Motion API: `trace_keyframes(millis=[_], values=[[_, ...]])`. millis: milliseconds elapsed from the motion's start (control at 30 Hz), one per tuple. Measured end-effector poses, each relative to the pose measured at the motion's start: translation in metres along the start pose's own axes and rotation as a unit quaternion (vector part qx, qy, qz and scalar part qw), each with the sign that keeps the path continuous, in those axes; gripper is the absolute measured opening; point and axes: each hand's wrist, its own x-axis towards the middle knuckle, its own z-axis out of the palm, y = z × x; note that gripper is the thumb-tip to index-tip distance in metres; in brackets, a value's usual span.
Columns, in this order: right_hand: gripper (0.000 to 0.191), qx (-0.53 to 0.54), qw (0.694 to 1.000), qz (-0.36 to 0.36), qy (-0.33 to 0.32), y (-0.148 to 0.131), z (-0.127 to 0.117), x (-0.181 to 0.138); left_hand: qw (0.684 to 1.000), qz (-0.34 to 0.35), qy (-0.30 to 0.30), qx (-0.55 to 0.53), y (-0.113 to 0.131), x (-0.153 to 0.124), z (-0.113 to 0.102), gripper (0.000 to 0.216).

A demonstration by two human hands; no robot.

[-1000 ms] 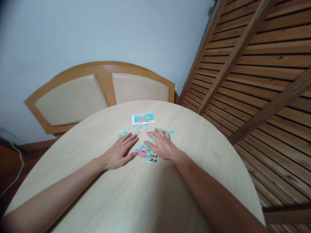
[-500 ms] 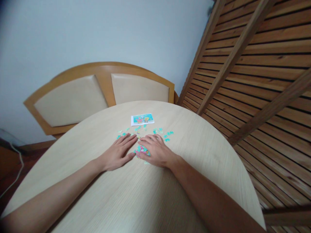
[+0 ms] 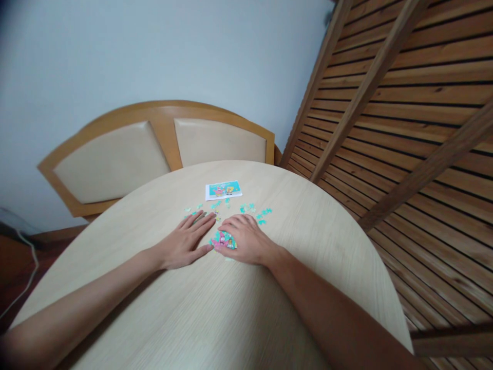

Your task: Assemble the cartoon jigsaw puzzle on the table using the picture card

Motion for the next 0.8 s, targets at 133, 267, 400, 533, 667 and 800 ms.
trace_keyframes(millis=[133, 267, 400, 533, 667, 800], values=[[0.042, -0.005, 1.0, 0.003, 0.011, 0.003, 0.002, -0.002, 1.0, -0.012, -0.013, 0.014, 0.0, 0.016, -0.01, 0.071], [0.041, -0.006, 1.0, 0.012, 0.023, 0.006, 0.003, -0.004, 1.0, -0.013, -0.024, 0.005, -0.002, 0.021, -0.014, 0.066], [0.04, -0.014, 0.999, 0.042, 0.033, 0.009, 0.003, -0.006, 1.0, 0.008, 0.017, 0.001, 0.0, 0.005, -0.011, 0.058], [0.04, -0.031, 0.995, 0.084, 0.033, 0.013, 0.002, -0.008, 0.998, 0.036, 0.055, 0.003, 0.005, -0.013, -0.008, 0.047], [0.04, -0.044, 0.992, 0.114, 0.04, 0.013, 0.003, -0.009, 0.994, 0.068, 0.079, -0.011, 0.012, -0.022, -0.01, 0.036], [0.039, -0.048, 0.992, 0.112, 0.031, 0.012, 0.003, -0.01, 0.99, 0.101, 0.084, -0.048, 0.023, -0.027, -0.014, 0.029]])
